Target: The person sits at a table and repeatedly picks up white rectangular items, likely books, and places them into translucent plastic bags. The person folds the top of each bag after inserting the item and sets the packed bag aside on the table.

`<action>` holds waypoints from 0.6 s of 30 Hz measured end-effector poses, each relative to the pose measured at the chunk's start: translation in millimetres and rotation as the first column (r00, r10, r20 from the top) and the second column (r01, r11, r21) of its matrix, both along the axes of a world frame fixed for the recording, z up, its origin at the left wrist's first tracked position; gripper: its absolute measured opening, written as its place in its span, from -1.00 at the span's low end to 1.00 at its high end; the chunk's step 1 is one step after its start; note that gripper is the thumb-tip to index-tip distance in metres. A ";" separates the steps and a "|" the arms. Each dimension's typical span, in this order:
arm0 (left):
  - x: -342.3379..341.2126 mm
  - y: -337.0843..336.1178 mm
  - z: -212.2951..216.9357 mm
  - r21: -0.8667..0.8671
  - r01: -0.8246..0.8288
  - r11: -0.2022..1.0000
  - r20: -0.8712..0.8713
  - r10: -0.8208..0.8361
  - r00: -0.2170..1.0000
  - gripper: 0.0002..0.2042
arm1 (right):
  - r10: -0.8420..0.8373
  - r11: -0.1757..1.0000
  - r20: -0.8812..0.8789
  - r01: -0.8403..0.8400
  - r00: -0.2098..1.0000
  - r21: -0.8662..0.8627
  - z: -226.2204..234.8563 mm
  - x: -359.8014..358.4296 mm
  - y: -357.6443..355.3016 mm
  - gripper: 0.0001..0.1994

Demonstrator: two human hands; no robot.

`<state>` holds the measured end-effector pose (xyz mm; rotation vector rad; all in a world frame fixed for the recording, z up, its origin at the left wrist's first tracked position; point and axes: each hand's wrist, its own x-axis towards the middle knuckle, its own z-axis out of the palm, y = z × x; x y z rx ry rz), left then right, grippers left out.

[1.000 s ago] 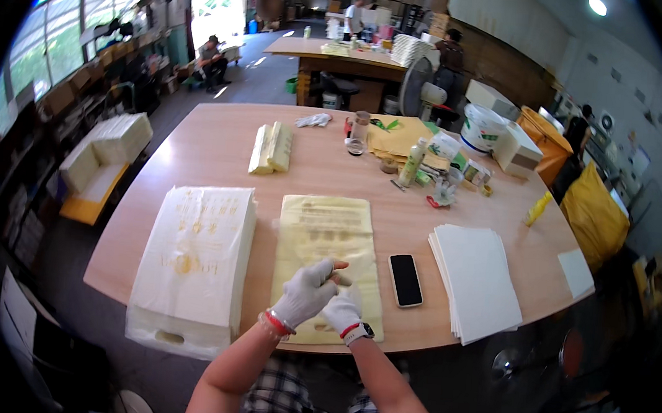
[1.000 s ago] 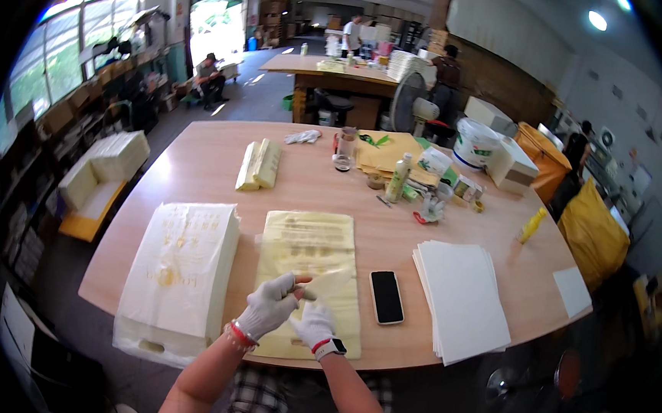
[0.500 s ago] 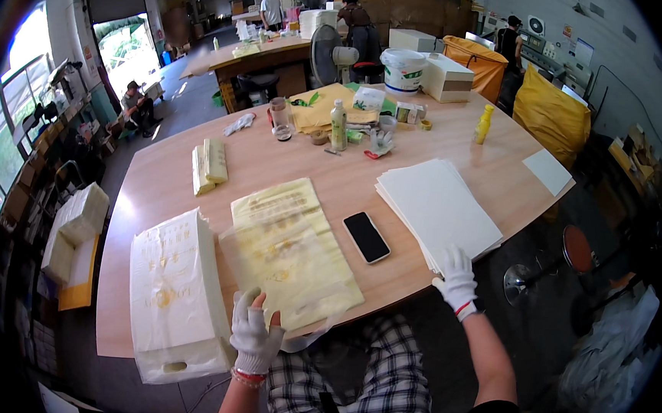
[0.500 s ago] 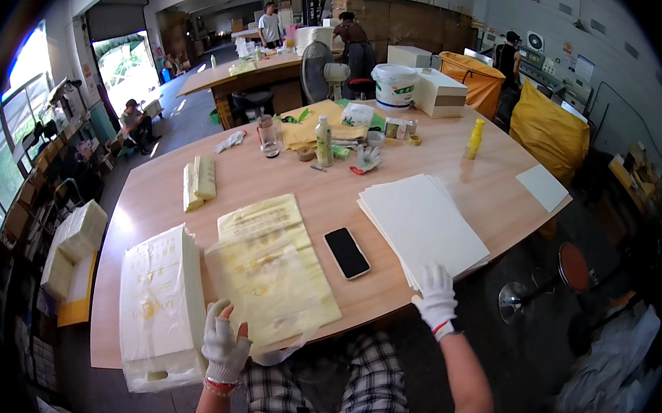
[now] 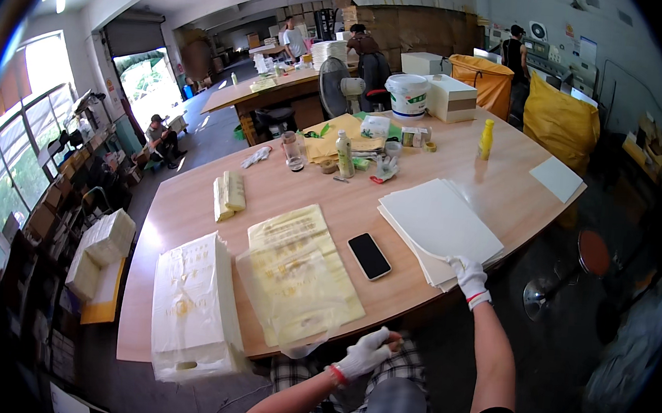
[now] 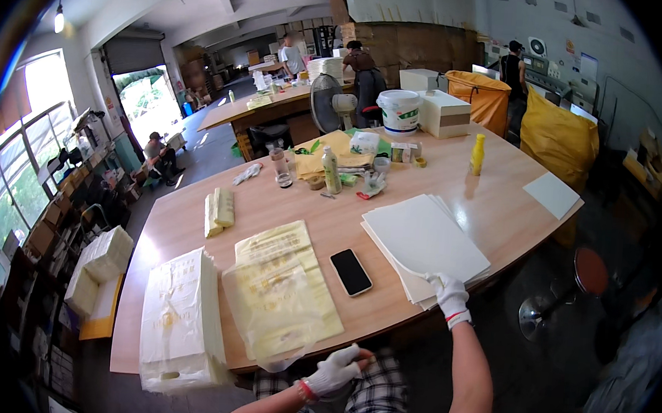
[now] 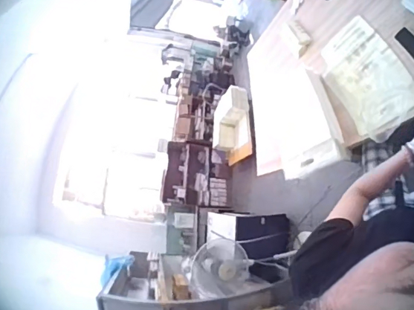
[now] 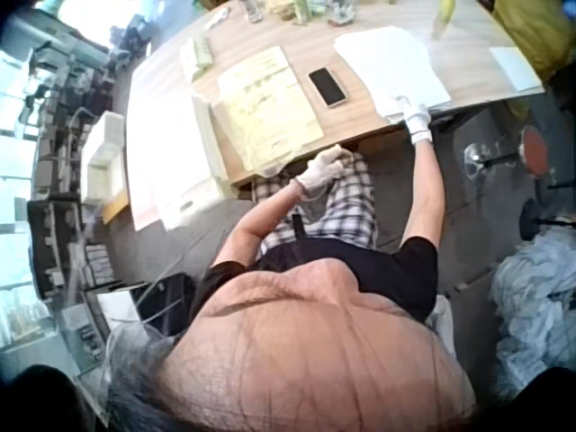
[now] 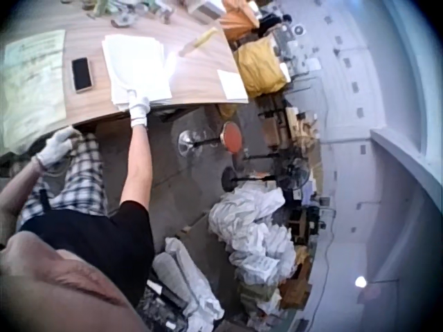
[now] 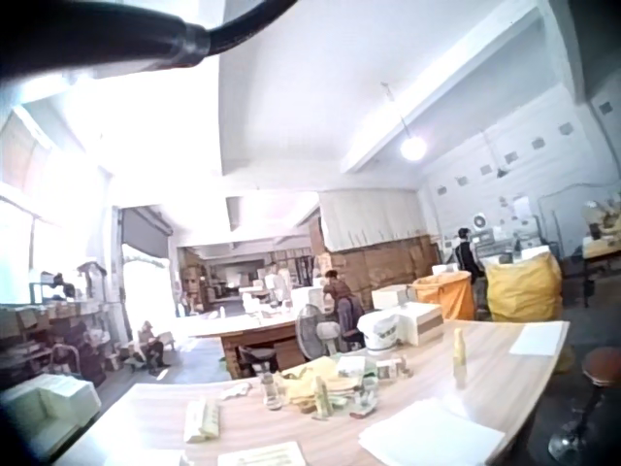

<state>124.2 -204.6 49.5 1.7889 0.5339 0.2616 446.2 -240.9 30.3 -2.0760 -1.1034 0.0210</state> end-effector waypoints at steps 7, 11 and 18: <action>24.3 13.6 -47.9 -0.963 -0.238 0.129 -0.177 0.365 0.914 -0.56 | 0.772 0.597 0.331 -0.798 0.542 -0.086 58.7 -158.1 -62.3 -0.77; -30.3 7.1 -5.1 -0.619 -0.070 0.782 0.034 0.116 0.993 -0.50 | 0.472 0.870 -0.553 -0.464 0.687 0.166 -3.5 -106.9 -112.3 -0.79; -41.6 -47.8 4.5 0.586 -0.168 0.792 -0.144 0.306 0.941 -0.35 | 0.545 0.838 -0.827 -0.044 0.139 0.544 -45.8 -215.0 -81.6 -0.42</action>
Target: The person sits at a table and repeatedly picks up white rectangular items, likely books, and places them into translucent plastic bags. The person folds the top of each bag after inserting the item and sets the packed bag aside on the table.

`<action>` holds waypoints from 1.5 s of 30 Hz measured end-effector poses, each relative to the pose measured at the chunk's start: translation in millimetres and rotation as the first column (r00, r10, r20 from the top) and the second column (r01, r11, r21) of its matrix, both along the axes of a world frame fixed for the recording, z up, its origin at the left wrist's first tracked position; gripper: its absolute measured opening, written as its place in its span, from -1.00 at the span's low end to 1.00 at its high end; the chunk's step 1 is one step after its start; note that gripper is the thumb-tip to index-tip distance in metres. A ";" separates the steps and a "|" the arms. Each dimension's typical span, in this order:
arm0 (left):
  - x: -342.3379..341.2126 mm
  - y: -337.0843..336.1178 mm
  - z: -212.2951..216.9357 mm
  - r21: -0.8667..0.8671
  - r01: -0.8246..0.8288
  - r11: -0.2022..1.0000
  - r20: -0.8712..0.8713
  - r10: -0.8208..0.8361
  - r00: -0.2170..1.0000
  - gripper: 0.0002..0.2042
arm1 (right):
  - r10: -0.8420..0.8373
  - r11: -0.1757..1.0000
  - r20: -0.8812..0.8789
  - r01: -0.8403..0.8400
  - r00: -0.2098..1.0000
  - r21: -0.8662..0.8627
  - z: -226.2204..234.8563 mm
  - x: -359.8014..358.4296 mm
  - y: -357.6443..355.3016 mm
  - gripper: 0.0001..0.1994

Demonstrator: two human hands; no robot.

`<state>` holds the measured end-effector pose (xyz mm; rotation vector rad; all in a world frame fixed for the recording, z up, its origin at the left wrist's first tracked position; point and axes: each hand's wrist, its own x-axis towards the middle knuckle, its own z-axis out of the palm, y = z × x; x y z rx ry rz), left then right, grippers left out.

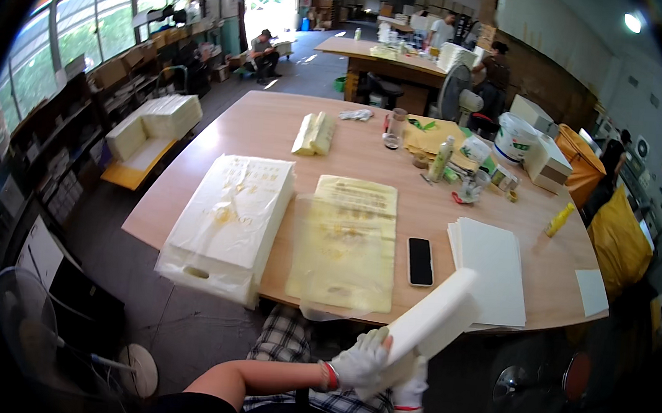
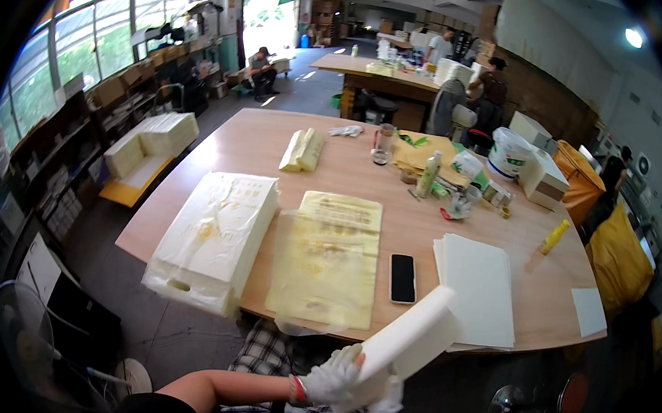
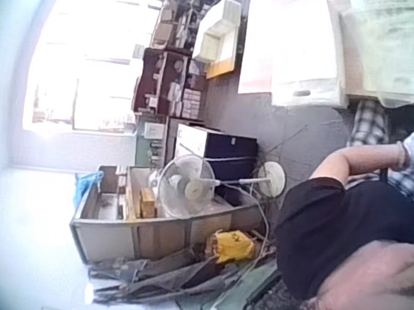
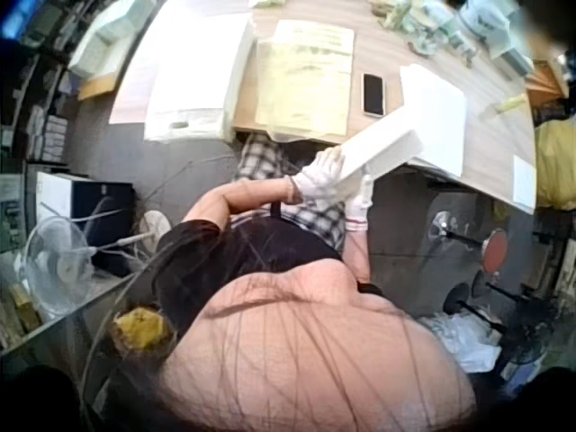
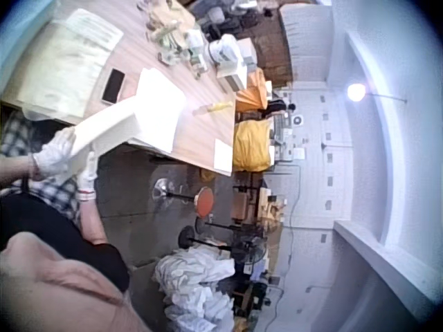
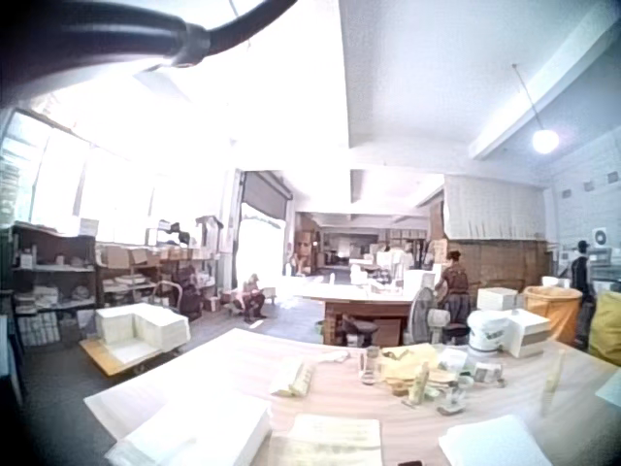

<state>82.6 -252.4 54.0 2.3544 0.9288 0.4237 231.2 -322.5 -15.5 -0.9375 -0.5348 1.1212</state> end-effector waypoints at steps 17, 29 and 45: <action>-92.0 158.8 57.4 -0.107 -0.464 0.880 0.038 0.470 0.882 -0.57 | -0.019 0.993 1.000 -0.117 0.018 0.020 84.6 -4.5 -2.2 -0.75; -60.3 104.4 -22.2 0.020 -0.237 0.971 0.057 0.235 0.970 -0.43 | 0.234 0.886 0.931 0.334 0.280 -0.323 32.2 -37.6 105.3 -0.45; -145.9 166.8 -151.2 -0.378 -0.556 0.740 0.369 0.671 0.643 -0.57 | 0.467 0.855 0.883 0.283 -0.054 -0.435 -4.8 -5.7 175.9 -0.50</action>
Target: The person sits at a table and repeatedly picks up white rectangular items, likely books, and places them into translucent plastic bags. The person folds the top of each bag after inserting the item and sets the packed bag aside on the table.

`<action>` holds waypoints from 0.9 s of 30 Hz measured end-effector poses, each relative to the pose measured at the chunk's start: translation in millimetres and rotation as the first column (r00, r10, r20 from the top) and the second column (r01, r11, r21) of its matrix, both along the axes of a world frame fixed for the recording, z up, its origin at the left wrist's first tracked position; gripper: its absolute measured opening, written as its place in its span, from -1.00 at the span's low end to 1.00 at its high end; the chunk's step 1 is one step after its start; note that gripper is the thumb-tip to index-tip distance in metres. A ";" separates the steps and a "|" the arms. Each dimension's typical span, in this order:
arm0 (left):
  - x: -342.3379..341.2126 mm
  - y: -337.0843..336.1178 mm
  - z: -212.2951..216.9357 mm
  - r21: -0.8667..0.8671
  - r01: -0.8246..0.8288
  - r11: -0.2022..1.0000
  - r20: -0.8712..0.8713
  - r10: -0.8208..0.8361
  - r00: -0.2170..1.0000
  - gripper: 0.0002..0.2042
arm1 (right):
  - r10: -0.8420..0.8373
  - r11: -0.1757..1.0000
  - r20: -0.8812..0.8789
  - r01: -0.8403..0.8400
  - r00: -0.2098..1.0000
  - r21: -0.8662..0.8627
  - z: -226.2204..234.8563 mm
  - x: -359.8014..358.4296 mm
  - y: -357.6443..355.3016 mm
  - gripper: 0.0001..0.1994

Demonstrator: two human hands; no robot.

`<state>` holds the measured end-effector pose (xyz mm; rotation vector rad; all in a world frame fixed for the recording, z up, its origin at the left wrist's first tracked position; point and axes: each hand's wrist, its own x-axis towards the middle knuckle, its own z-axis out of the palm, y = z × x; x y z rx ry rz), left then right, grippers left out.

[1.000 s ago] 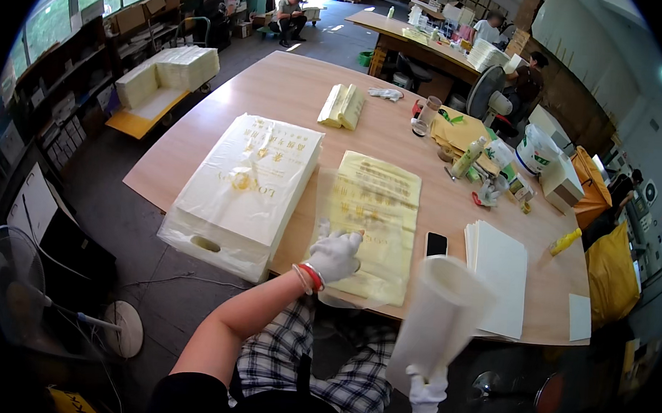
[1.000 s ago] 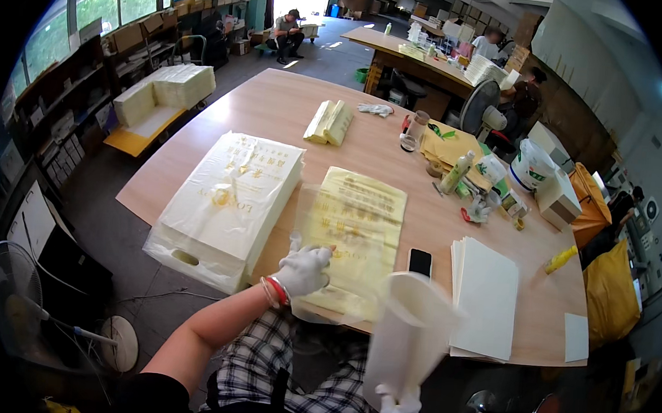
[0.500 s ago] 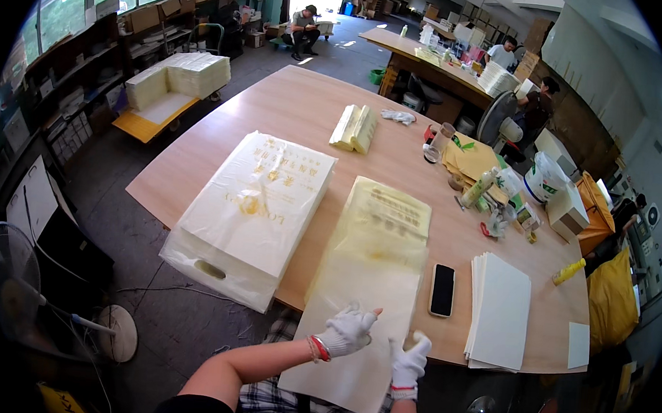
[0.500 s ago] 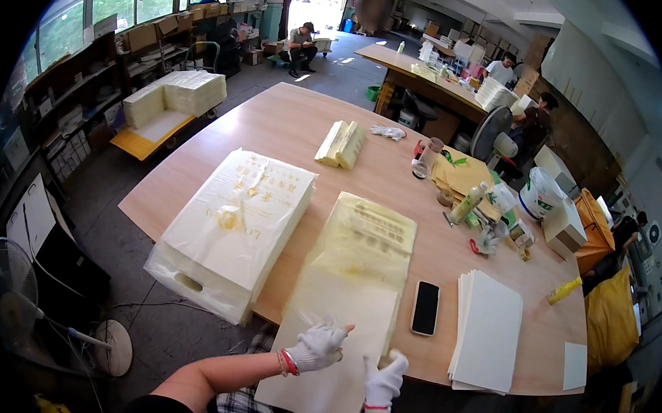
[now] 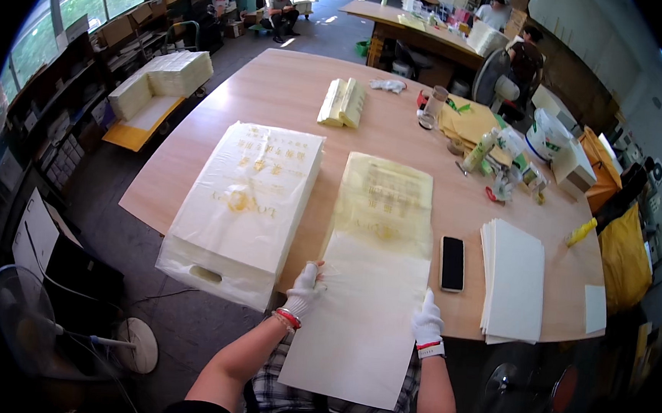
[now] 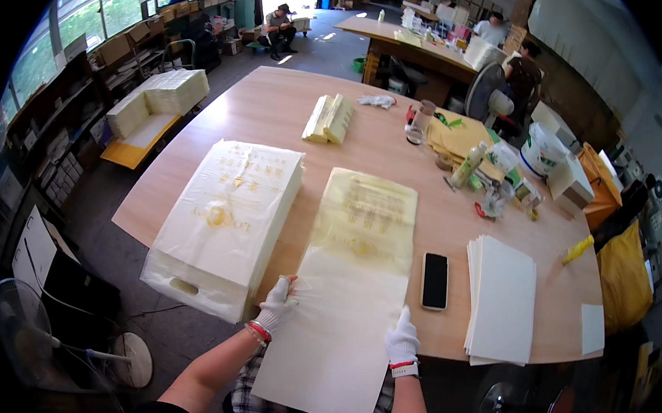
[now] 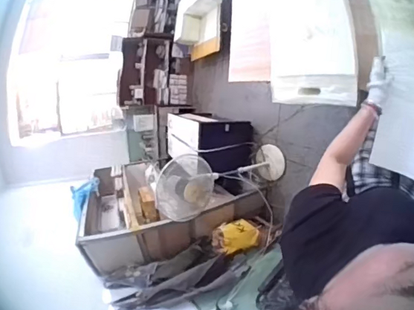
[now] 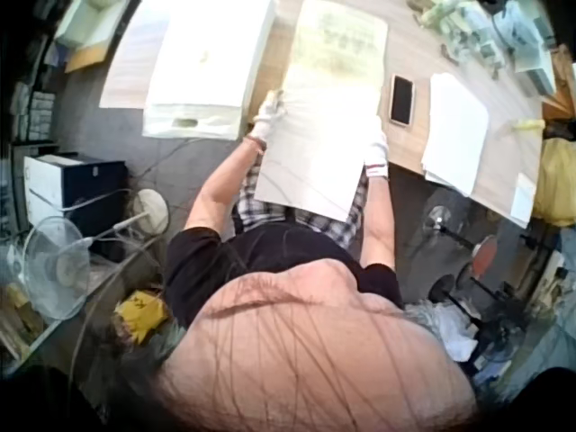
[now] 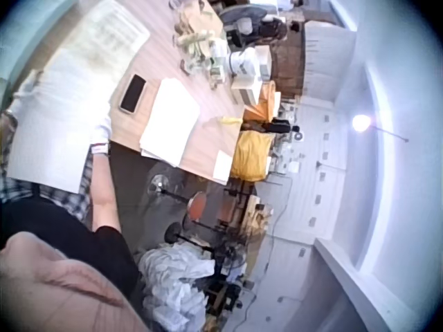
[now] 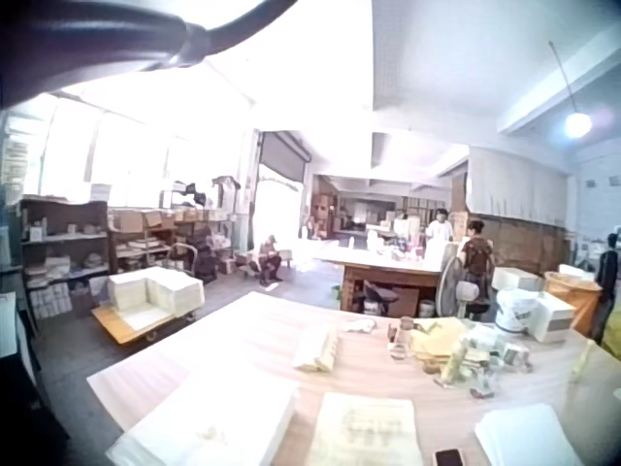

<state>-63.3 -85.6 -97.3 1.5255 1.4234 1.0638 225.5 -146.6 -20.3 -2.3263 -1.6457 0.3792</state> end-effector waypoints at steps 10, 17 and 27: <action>-40.3 -114.7 54.9 -0.026 0.146 0.989 -0.564 -0.135 0.815 -0.76 | 0.115 0.987 -0.016 -0.116 0.993 -0.110 -23.3 -21.8 -119.4 -0.36; -50.1 -163.7 98.6 -0.119 0.186 0.975 -0.579 -0.221 0.785 -0.78 | 0.134 0.988 -0.099 -0.140 0.986 -0.060 -24.3 -35.7 -175.4 -0.57; -79.0 -265.3 136.4 0.020 0.499 0.866 -0.319 -0.468 0.825 -0.82 | 0.483 0.873 -0.270 -0.434 0.833 0.223 -0.8 -50.5 -286.7 -0.74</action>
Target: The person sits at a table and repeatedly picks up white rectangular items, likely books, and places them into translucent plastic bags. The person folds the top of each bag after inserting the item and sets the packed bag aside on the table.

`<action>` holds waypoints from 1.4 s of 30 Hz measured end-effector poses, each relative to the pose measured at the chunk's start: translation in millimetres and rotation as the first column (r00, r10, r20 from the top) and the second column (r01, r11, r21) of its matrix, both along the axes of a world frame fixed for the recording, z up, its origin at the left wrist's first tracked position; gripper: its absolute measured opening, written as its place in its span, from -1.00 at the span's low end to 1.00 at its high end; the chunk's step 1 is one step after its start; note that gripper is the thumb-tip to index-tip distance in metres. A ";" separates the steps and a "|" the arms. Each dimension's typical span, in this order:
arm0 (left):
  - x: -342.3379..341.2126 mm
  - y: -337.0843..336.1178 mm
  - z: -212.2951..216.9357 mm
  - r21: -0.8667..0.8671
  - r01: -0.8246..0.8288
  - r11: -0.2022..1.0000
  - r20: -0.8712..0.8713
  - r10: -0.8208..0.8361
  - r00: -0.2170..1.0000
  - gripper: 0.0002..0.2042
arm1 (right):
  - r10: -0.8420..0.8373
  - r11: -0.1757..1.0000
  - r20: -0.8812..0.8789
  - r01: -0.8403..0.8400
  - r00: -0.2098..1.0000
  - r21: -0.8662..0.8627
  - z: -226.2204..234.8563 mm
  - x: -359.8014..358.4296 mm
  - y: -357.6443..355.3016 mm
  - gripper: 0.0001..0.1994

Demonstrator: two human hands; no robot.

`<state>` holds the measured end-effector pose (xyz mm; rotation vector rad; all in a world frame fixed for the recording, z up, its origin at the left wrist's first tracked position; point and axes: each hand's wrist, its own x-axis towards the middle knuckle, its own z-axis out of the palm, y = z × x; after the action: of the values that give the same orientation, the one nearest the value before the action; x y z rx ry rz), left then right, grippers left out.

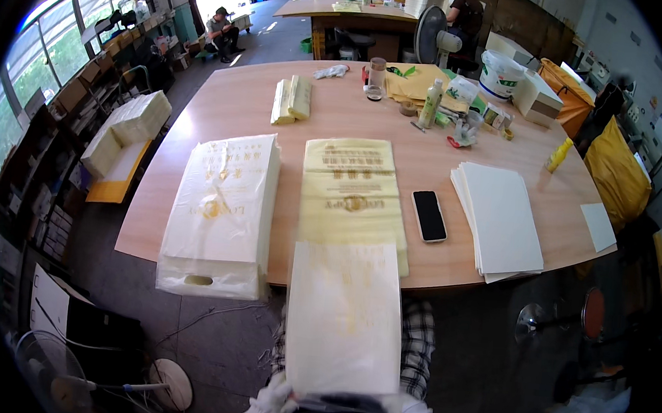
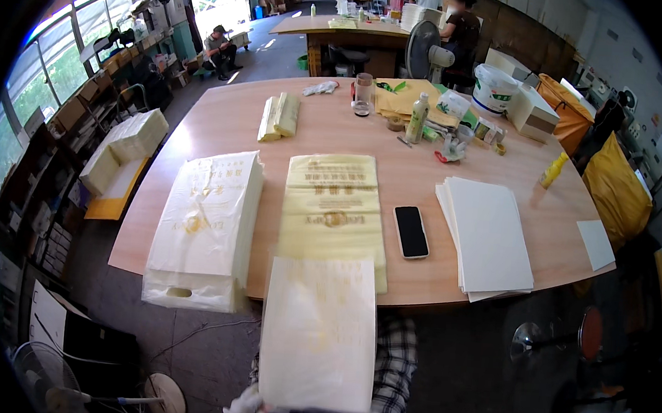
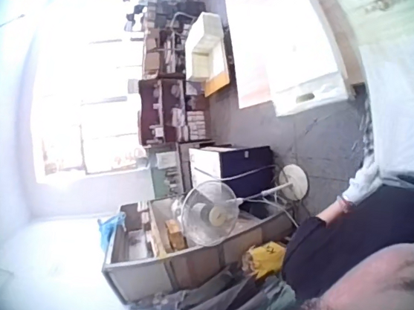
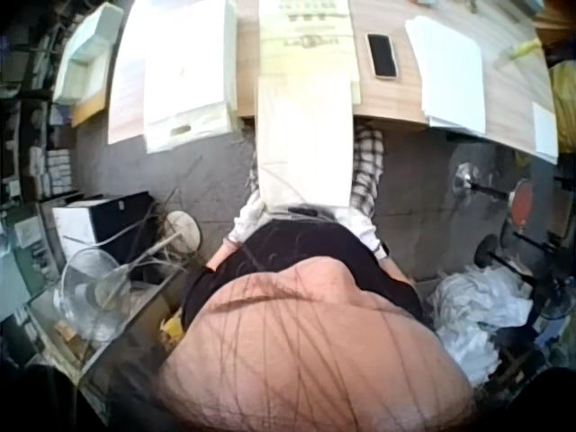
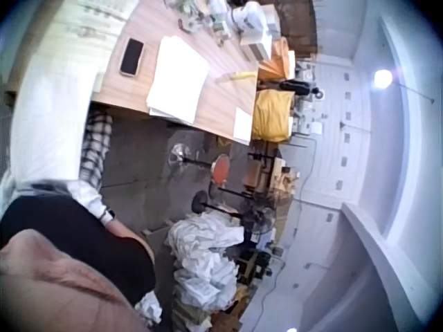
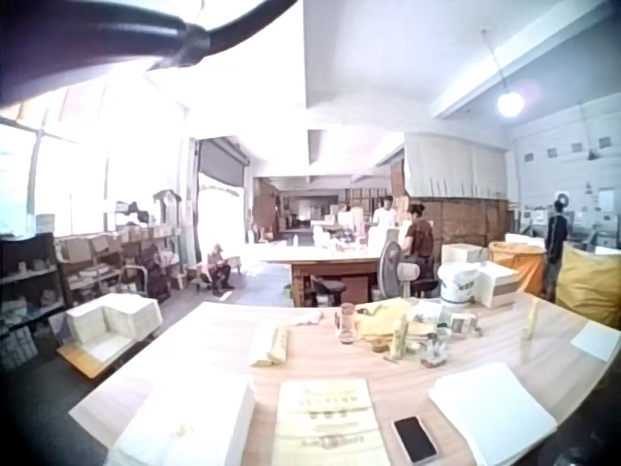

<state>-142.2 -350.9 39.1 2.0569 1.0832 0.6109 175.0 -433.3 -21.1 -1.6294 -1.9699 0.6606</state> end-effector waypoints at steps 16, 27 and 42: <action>51.1 40.2 22.4 0.049 -0.149 0.988 0.329 0.125 0.936 -0.89 | -0.759 0.644 -0.622 0.352 0.190 -0.679 -7.4 68.0 38.6 -0.73; 1.4 120.5 100.2 0.312 -0.471 0.825 0.723 0.115 0.681 -0.97 | -0.212 0.956 -0.976 -0.192 0.057 -0.219 66.2 -96.5 191.6 -0.79; -168.8 159.9 -138.7 -0.593 -0.695 0.407 0.548 0.836 0.022 -0.91 | -0.283 0.828 -0.826 -0.311 0.488 -0.467 17.5 -167.0 245.6 -0.65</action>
<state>-311.0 -191.0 -99.6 0.5270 1.4983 1.7507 8.0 -187.7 -3.6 -1.0901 -1.0040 1.8129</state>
